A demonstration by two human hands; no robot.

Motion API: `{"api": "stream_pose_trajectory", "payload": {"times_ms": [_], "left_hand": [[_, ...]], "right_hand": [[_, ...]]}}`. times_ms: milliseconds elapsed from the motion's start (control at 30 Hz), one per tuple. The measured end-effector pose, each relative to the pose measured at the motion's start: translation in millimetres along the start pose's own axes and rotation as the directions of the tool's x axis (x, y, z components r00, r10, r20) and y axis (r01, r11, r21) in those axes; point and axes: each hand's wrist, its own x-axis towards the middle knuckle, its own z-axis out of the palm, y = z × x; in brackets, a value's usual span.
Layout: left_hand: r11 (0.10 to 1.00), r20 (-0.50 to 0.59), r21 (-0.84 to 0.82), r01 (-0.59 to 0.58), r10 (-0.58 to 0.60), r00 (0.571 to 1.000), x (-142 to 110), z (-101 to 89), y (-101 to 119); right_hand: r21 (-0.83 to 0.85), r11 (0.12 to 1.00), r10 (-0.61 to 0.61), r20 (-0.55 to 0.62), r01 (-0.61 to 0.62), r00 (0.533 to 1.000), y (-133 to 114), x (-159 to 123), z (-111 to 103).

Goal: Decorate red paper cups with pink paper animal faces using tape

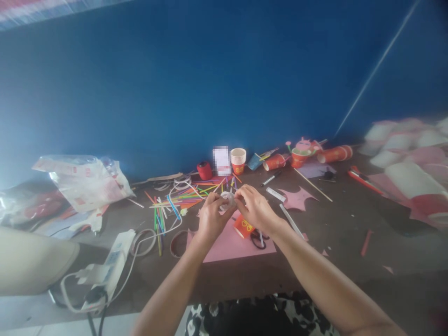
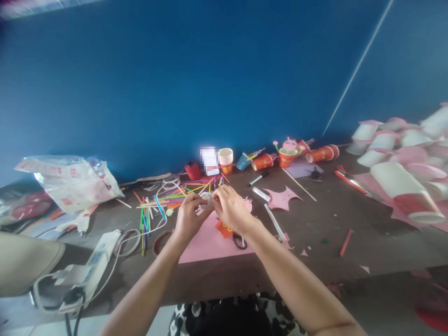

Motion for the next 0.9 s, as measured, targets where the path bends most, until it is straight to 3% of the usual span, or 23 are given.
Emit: {"api": "stream_pose_trajectory", "payload": {"times_ms": [200,400,633,900], "left_hand": [[0.999,0.012,-0.015,-0.033,0.033,0.999,-1.3,-0.2,-5.3],[0.998,0.062,0.055,0.021,-0.024,0.998,-3.2,-2.6,-8.9],[0.993,0.085,0.108,0.052,-0.061,0.994,-1.2,2.0,-16.4],[0.992,0.105,0.079,0.099,-0.107,0.989,3.7,-1.1,-14.8]], "right_hand": [[-0.048,0.996,-0.077,0.077,0.081,0.994,6.3,5.1,6.1],[-0.02,0.992,-0.125,0.083,0.127,0.989,12.7,5.1,13.5],[0.022,0.995,-0.096,0.078,0.095,0.992,14.2,0.8,20.4],[0.222,0.975,0.03,-0.03,-0.023,0.999,15.2,-0.8,14.6]]}}
